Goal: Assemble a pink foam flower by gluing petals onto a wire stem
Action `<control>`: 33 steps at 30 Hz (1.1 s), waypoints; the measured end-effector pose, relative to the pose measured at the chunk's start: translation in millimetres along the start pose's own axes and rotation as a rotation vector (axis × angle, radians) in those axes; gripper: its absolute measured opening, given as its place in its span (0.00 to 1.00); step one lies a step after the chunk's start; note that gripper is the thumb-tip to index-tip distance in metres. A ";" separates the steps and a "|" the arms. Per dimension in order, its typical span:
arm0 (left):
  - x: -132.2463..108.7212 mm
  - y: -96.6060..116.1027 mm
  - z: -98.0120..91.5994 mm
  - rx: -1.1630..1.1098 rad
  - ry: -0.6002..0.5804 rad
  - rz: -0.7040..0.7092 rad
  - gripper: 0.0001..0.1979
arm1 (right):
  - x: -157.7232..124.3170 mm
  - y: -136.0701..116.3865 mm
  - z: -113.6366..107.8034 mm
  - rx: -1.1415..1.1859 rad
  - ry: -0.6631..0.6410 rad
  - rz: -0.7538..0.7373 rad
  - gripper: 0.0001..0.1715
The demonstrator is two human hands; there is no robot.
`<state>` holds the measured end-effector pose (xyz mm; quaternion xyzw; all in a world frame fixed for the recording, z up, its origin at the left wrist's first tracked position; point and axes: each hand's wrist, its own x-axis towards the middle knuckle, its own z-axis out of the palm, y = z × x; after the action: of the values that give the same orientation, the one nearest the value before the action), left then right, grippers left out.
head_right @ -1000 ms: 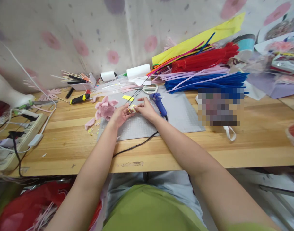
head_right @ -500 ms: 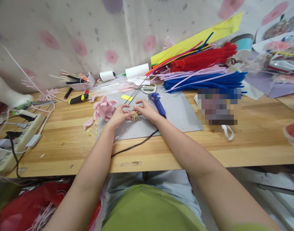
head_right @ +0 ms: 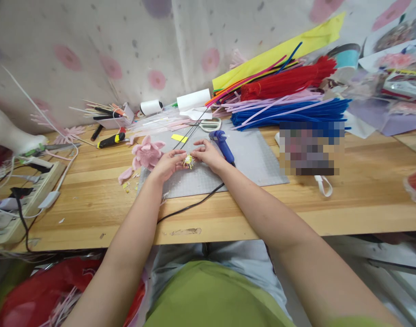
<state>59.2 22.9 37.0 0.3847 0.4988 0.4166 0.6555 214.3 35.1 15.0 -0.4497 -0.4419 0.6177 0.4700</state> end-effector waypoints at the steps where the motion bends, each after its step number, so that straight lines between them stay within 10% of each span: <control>1: -0.1 -0.2 0.6 0.004 0.011 0.007 0.15 | 0.0 0.2 -0.5 0.001 0.006 -0.006 0.22; 21: -8.5 -10.4 22.2 -0.494 -0.061 -0.025 0.08 | -3.7 -9.9 1.2 -0.220 0.074 0.016 0.15; 28: -3.2 -11.2 11.6 -0.618 -0.197 -0.093 0.07 | -36.9 -74.2 -65.8 -0.957 -0.386 0.247 0.21; 33: 0.5 -15.1 12.8 -0.531 -0.182 -0.050 0.09 | -33.0 -76.8 -94.1 -1.360 0.115 0.102 0.30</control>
<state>74.2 16.9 25.6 0.2230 0.3209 0.4800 0.7854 324.8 27.2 74.8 -0.6973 -0.6843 0.1994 0.0759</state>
